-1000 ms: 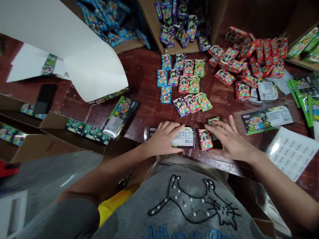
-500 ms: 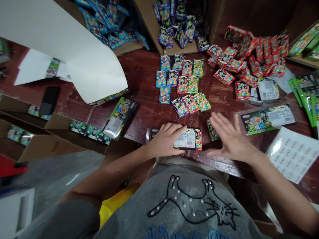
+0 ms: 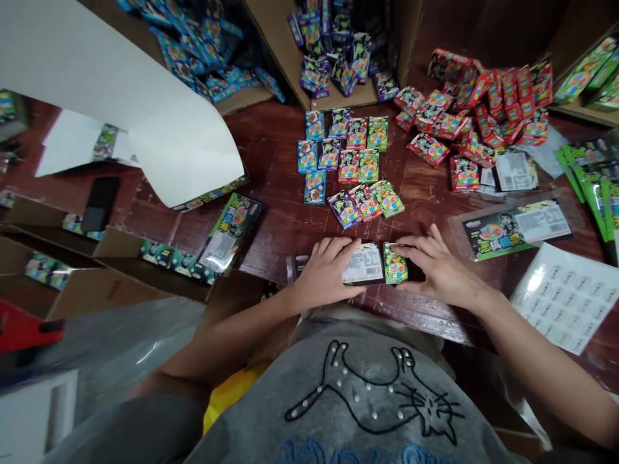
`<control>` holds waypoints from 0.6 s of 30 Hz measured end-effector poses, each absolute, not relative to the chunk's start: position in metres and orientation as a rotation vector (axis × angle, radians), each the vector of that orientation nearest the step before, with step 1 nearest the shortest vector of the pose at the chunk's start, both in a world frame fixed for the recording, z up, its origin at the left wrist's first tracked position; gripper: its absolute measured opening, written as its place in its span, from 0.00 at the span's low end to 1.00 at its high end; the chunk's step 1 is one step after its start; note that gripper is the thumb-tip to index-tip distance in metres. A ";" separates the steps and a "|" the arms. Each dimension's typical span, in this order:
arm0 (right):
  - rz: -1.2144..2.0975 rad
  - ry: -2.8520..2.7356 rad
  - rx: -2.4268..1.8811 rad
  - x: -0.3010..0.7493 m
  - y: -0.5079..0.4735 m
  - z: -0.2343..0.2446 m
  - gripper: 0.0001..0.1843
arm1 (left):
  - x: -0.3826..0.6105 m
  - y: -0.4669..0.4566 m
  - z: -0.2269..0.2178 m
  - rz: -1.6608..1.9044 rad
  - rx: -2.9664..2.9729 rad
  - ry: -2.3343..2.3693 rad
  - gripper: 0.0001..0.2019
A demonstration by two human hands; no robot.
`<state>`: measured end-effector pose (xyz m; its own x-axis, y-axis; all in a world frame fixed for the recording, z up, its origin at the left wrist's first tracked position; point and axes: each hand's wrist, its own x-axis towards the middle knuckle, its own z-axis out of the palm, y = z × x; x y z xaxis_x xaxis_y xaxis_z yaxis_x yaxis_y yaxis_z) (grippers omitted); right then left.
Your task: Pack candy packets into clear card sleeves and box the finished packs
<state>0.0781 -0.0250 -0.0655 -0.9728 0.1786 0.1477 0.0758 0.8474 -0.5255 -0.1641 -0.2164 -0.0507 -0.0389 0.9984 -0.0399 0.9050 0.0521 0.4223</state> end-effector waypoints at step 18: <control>0.805 -2.872 -0.165 0.113 0.010 -0.050 0.40 | -0.126 -0.162 -0.047 0.467 2.071 1.837 0.49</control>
<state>0.1132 0.0096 -0.0499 -0.9821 0.1469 0.1181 0.0641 0.8496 -0.5235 -0.1264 -0.1620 -0.0470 0.1135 0.9932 0.0243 0.8842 -0.1122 0.4534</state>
